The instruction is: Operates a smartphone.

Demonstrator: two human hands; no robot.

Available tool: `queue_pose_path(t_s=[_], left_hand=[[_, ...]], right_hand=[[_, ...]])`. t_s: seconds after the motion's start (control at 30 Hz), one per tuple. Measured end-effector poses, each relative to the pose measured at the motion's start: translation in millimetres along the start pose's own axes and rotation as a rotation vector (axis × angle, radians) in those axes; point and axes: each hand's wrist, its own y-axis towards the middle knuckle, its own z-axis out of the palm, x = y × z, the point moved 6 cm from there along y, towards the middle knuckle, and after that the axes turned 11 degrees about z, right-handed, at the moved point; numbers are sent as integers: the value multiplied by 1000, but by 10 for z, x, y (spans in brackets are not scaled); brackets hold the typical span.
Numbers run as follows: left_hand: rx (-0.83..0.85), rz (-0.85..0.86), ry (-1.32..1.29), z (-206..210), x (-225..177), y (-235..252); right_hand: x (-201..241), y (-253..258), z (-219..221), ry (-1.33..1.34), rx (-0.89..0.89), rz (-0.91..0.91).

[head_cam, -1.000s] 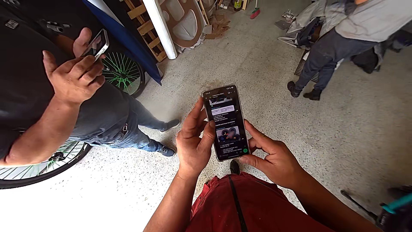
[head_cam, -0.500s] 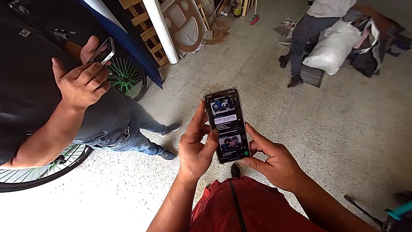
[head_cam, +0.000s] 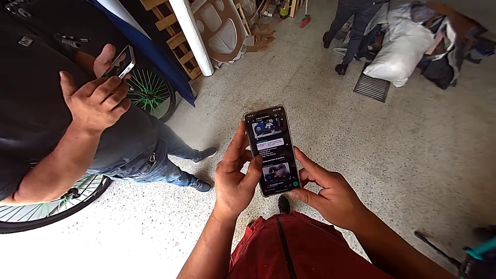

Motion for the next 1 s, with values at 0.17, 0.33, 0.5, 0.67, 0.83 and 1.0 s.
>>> queue_pose_path(t_s=[0.17, 0.33, 0.5, 0.67, 0.83, 1.0], left_hand=[[129, -21, -33, 17, 14, -3], [256, -46, -50, 78, 46, -26], [281, -49, -17, 83, 25, -7], [281, -51, -25, 97, 34, 4], [187, -37, 1, 84, 49, 32], [-20, -49, 16, 37, 42, 62]], right_hand=[[1, 11, -17, -8, -14, -1], [19, 32, -54, -21, -27, 6], [21, 39, -63, -21, -26, 7], [17, 40, -79, -26, -25, 11], [22, 44, -83, -27, -31, 5], [-9, 25, -45, -3, 1, 25]])
